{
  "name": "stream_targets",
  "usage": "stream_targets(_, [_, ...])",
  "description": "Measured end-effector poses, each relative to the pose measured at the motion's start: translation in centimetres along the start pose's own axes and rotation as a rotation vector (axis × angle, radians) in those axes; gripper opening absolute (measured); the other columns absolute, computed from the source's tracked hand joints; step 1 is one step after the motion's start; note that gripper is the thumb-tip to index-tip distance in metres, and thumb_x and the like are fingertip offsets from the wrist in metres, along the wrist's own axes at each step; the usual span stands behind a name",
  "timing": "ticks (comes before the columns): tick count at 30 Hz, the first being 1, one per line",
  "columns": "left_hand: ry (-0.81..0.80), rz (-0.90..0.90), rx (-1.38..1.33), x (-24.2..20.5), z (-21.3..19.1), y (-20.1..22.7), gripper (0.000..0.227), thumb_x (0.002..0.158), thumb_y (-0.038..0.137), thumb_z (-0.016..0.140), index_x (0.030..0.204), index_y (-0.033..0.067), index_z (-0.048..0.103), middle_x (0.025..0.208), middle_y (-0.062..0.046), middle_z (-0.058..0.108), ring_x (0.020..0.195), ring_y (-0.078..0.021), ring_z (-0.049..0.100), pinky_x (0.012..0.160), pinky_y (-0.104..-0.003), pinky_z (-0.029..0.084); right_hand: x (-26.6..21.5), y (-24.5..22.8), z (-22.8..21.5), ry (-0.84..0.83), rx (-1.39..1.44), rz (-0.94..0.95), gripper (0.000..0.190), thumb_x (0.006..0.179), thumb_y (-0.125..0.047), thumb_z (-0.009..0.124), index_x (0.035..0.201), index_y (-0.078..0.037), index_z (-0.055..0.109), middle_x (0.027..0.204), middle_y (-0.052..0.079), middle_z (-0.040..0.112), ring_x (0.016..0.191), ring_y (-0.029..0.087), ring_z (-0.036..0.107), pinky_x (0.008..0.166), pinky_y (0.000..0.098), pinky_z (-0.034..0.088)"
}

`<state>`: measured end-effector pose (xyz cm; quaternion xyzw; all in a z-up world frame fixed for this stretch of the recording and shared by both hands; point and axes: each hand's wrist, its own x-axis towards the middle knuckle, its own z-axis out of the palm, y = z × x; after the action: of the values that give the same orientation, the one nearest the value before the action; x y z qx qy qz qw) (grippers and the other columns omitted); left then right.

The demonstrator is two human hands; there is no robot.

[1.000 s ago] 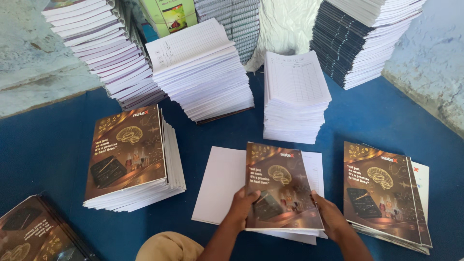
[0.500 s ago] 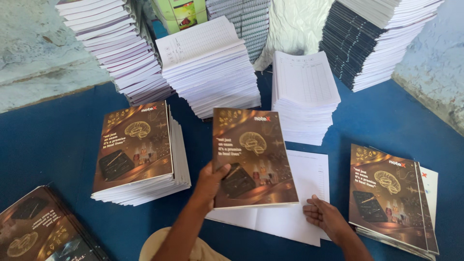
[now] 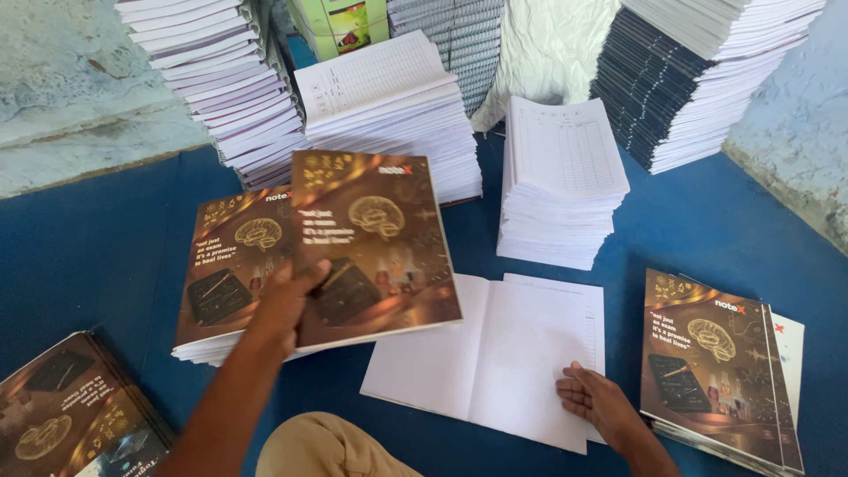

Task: The person assembles notebooks by inserting index pages into open covers and closing them. They handle loose index sheets and notebook covers, stacking completed units on the floor.

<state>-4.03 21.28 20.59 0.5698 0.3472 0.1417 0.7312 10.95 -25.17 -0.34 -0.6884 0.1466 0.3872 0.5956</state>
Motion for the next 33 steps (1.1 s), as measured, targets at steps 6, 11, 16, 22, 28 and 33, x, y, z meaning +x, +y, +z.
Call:
stream_targets(6, [0.086,0.028,0.088,0.7,-4.2,3.5,0.036,0.09,0.025,0.07,0.122,0.0108,0.066,0.108,-0.011,0.072,0.1,-0.0241,0.07,0.09,-0.039,0.058,-0.1,0.0,0.1,0.011,-0.016,0.006,0.069,0.101,-0.046,0.048,0.142,0.009,0.05,0.131,0.032,0.064,0.124,0.037,0.063,0.108,0.0439,0.052])
stream_targets(11, [0.063,0.142,0.074,1.1,-7.4,5.9,0.038,0.089,0.023,0.071,0.124,0.012,0.066,0.112,-0.009,0.072,0.101,-0.0232,0.069,0.09,-0.038,0.057,-0.3,-0.1,0.2,0.03,-0.019,0.011,0.068,0.1,-0.045,0.049,0.142,0.009,0.05,0.132,0.032,0.064,0.125,0.037,0.063,0.108,0.0438,0.052])
stream_targets(16, [0.198,0.029,0.145,1.0,-10.4,7.5,0.038,0.091,0.025,0.07,0.127,0.0129,0.064,0.112,-0.012,0.071,0.1,-0.0276,0.07,0.088,-0.042,0.059,0.1,0.2,0.1,0.01,-0.01,-0.004,0.068,0.099,-0.044,0.051,0.142,0.009,0.05,0.132,0.032,0.064,0.125,0.037,0.063,0.108,0.0434,0.051])
stream_targets(22, [0.235,-0.01,0.18,1.7,-13.7,7.8,0.041,0.092,0.026,0.069,0.13,0.0128,0.064,0.114,-0.013,0.071,0.103,-0.0268,0.071,0.091,-0.041,0.059,0.5,0.5,-0.2,0.011,-0.005,-0.004,0.069,0.098,-0.044,0.053,0.141,0.01,0.051,0.131,0.034,0.063,0.125,0.038,0.063,0.108,0.0437,0.051])
stream_targets(28, [0.337,-0.122,0.31,3.0,-15.7,6.2,0.047,0.093,0.03,0.069,0.137,0.0136,0.063,0.117,-0.016,0.07,0.103,-0.0288,0.07,0.09,-0.042,0.057,0.3,0.5,-0.1,0.004,0.013,-0.005,0.069,0.098,-0.043,0.054,0.141,0.011,0.049,0.132,0.036,0.061,0.126,0.04,0.062,0.109,0.0446,0.05])
stream_targets(33, [0.329,-0.15,0.291,3.8,-16.4,4.9,0.052,0.092,0.03,0.07,0.14,0.0123,0.059,0.119,-0.018,0.069,0.104,-0.0316,0.07,0.089,-0.043,0.058,-0.5,-0.1,0.3,0.025,-0.014,-0.001,0.069,0.099,-0.043,0.053,0.142,0.011,0.048,0.132,0.035,0.062,0.125,0.039,0.063,0.11,0.0437,0.05])
